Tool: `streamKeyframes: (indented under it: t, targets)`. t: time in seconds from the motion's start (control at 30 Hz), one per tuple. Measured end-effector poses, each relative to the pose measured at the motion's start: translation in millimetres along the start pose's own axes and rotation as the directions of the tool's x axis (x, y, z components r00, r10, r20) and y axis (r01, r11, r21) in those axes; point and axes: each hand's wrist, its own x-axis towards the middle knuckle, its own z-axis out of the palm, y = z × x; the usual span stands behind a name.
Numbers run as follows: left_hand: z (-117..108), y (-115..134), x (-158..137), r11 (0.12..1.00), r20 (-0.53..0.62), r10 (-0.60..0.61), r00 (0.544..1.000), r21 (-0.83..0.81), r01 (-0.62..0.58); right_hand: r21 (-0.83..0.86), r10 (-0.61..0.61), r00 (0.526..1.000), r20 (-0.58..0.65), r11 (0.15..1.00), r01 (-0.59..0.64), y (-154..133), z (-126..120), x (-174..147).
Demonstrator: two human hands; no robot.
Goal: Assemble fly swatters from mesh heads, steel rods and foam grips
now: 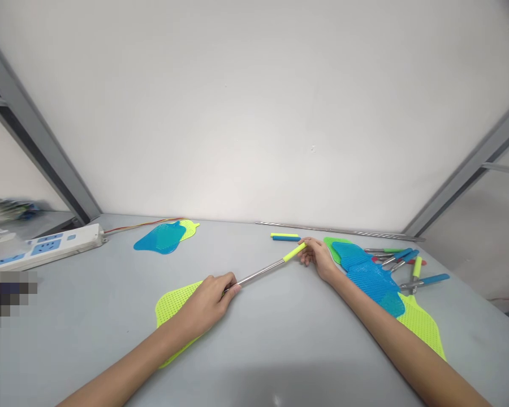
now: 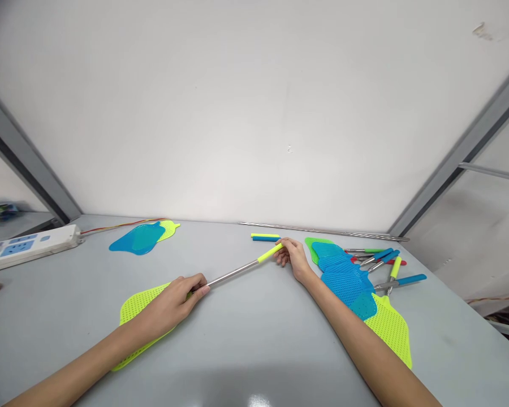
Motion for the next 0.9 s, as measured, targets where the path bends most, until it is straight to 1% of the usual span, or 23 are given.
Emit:
streamKeyframes:
  t: [0.13, 0.27, 0.4, 0.6, 0.77, 0.9]
  targets:
    - [0, 0, -1, 1.000, -0.003, 0.005, 1.000, -0.005, -0.005, -0.054, -0.008, 1.000, 0.024, 0.998, 0.009, -1, 1, -1]
    - [1, -2, 0, 1.000, -0.002, 0.028, 1.000, -0.002, -0.028, -0.155, -0.016, 0.993, 0.115, 0.987, 0.034, -4, 8, -5]
    - [0, -1, 0, 0.999, 0.026, 0.037, 0.999, 0.008, -0.037, -0.253, -0.029, 0.981, 0.194, 0.964, 0.078, -6, 14, -10]
    - [-3, 6, -4, 0.999, 0.072, 0.039, 0.997, 0.007, -0.039, -0.352, -0.063, 0.975, 0.215, 0.926, 0.138, -9, 15, -12]
    - [-3, 9, -4, 0.999, 0.081, 0.036, 0.996, -0.004, -0.036, -0.368, -0.082, 0.972, 0.220, 0.916, 0.161, -10, 15, -12]
    - [-4, 10, -5, 0.999, 0.087, 0.037, 0.995, -0.018, -0.036, -0.336, -0.055, 0.964, 0.260, 0.931, 0.144, -13, 20, -15]
